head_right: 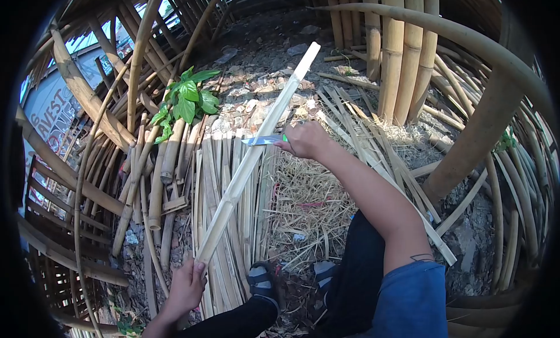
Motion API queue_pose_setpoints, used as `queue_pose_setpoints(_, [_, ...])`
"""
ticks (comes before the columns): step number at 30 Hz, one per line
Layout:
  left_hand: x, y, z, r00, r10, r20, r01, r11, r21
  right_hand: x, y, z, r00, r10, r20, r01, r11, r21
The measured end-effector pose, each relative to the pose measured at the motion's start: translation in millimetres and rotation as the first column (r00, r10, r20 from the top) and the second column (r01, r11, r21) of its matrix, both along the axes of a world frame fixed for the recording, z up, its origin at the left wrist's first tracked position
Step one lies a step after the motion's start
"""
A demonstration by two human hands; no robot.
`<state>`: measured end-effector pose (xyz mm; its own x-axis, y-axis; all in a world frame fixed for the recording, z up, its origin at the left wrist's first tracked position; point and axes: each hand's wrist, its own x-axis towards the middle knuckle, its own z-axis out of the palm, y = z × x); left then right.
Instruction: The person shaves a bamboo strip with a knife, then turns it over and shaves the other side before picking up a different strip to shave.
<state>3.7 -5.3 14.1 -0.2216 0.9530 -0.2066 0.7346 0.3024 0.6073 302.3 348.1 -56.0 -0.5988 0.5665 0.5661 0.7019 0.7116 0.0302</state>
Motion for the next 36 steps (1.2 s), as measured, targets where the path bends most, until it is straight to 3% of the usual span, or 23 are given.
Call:
queue_pose_setpoints(6, [-2, -5, 5, 0.999, 0.014, -0.047, -0.018, 0.997, -0.078, 16, 16, -6, 0.999, -0.036, 0.015, 0.035, 0.999, 0.002])
queue_pose_setpoints(8, [-6, -8, 6, 0.999, 0.01, -0.044, -0.014, 0.997, -0.077, 22, 25, -4, 0.938, -0.34, -0.067, 0.326, 0.931, -0.165])
queue_pose_setpoints(10, [-10, -15, 0, 0.999, 0.008, -0.046, -0.012, 0.997, -0.076, 74, 62, 2, 0.754, -0.63, -0.187, 0.496, 0.732, -0.467])
queue_pose_setpoints(12, [-17, -22, -5, 0.985, -0.111, -0.131, 0.109, 0.994, -0.025, 105, 52, -5, 0.663, -0.704, -0.255, 0.556, 0.691, -0.461])
queue_pose_setpoints(15, [-15, -12, -9, 1.0, -0.014, -0.021, 0.013, 0.999, -0.047, 103, 43, -8, 0.609, -0.754, -0.245, 0.549, 0.624, -0.556])
queue_pose_setpoints(16, [-13, -8, -8, 0.999, 0.042, 0.025, -0.041, 0.998, -0.057, 92, 35, -1, 0.614, -0.754, -0.234, 0.552, 0.622, -0.556])
queue_pose_setpoints(18, [-7, 0, -2, 0.999, 0.051, 0.001, -0.051, 0.997, -0.057, 55, 16, 22, 0.69, -0.584, -0.428, 0.331, 0.78, -0.53])
queue_pose_setpoints(20, [-6, 4, -3, 0.997, 0.074, 0.02, -0.073, 0.997, -0.04, 15, -11, 30, 0.796, -0.278, -0.538, 0.034, 0.908, -0.418])
queue_pose_setpoints(22, [-3, 7, -2, 0.992, 0.106, 0.066, -0.105, 0.994, -0.025, -18, -45, 37, 0.891, -0.067, -0.448, -0.157, 0.882, -0.445])
queue_pose_setpoints(24, [-4, 9, 1, 0.998, 0.069, -0.008, -0.069, 0.998, -0.009, -42, -69, 36, 0.927, 0.108, -0.359, -0.273, 0.851, -0.448])
queue_pose_setpoints(28, [-3, 8, 2, 0.994, 0.093, 0.053, -0.094, 0.996, 0.01, -63, -94, 24, 0.919, 0.227, -0.323, -0.325, 0.899, -0.294])
queue_pose_setpoints(30, [2, 8, 8, 0.996, 0.084, 0.025, -0.085, 0.996, 0.016, -67, -82, 11, 0.899, 0.271, -0.344, -0.285, 0.958, 0.01])
queue_pose_setpoints(34, [5, 5, 10, 0.997, 0.076, 0.022, -0.076, 0.997, 0.012, -57, -60, 7, 0.937, 0.178, -0.3, -0.168, 0.984, 0.058])
queue_pose_setpoints(36, [6, 4, 11, 0.996, 0.027, -0.08, -0.026, 0.999, 0.021, -47, -37, 8, 0.945, -0.045, -0.324, 0.02, 0.997, -0.081])
